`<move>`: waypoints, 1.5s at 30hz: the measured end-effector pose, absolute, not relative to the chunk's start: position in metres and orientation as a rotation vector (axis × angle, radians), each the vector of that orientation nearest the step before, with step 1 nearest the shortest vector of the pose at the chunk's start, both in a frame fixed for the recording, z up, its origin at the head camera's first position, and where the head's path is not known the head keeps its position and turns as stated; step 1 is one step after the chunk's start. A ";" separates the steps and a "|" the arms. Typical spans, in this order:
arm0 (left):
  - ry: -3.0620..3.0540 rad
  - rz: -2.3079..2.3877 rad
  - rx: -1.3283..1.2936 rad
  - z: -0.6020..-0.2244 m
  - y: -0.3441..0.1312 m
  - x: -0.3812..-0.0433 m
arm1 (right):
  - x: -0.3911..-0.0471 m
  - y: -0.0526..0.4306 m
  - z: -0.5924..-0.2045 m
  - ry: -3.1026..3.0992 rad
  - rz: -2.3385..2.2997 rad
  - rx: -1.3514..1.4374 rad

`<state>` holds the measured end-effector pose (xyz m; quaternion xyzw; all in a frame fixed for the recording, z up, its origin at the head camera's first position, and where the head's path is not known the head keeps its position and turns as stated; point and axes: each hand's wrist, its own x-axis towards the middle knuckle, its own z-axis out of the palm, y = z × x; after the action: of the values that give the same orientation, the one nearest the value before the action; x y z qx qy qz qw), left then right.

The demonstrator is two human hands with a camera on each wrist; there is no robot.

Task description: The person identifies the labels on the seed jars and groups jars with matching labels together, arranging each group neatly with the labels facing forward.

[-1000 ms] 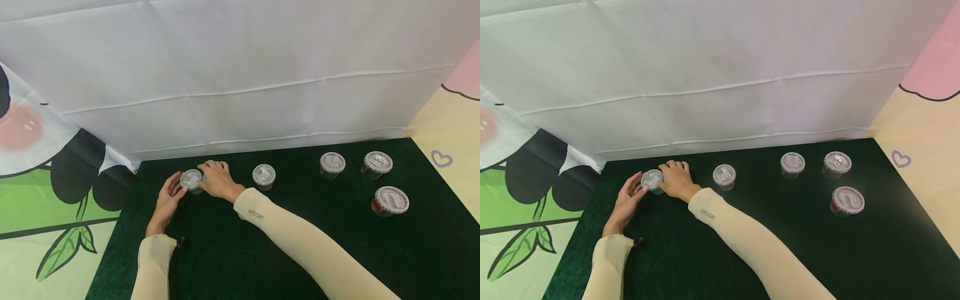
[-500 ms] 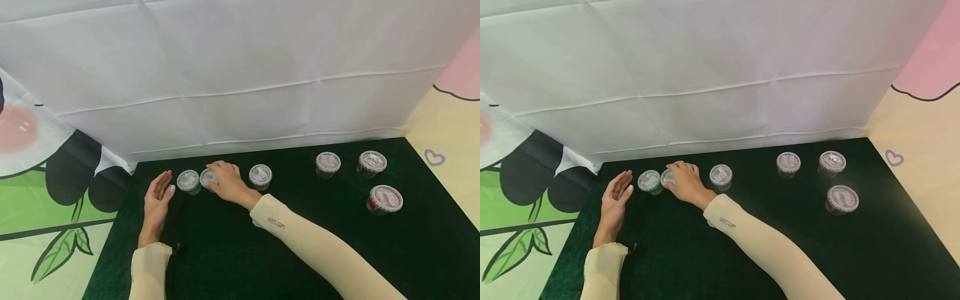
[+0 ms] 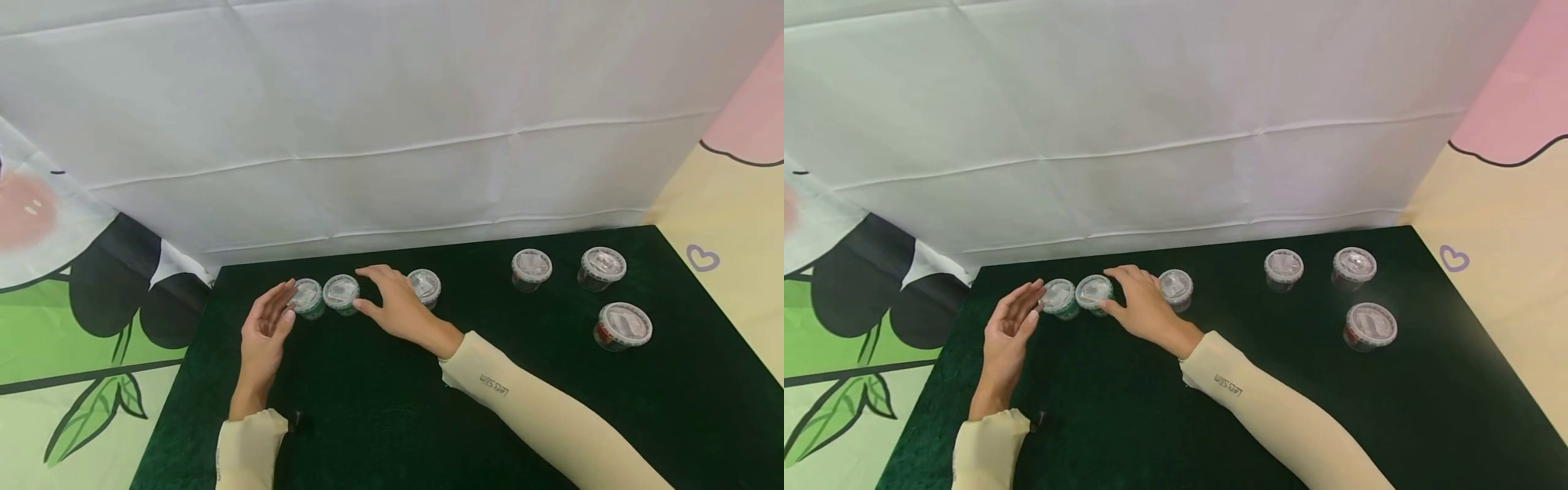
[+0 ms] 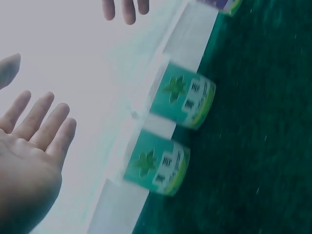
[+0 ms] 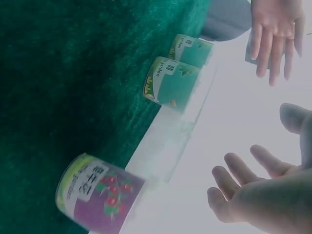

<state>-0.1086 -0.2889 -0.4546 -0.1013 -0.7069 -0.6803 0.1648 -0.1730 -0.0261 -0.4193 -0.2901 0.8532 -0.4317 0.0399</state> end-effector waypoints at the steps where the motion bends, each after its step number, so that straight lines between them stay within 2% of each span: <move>1: -2.008 -1.943 -0.325 -0.454 -0.286 -0.109 | -0.171 -0.022 -0.419 2.607 -1.346 -0.888; 11: -2.053 -1.947 -0.592 -0.465 -0.252 -0.105 | -0.151 0.012 -0.429 2.585 -1.451 -0.831; 25: -2.327 -1.906 -0.669 -0.473 -0.196 -0.104 | -0.136 0.059 -0.437 2.619 -1.611 -0.730; 45: -2.430 -2.005 -0.791 -0.467 -0.144 -0.117 | -0.123 0.141 -0.456 2.743 -1.531 -0.384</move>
<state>-0.1171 -0.1435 -0.4672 -0.2432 -0.7470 -0.6164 -0.0533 -0.1232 0.1412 -0.4556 -0.1212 0.8666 -0.4839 -0.0116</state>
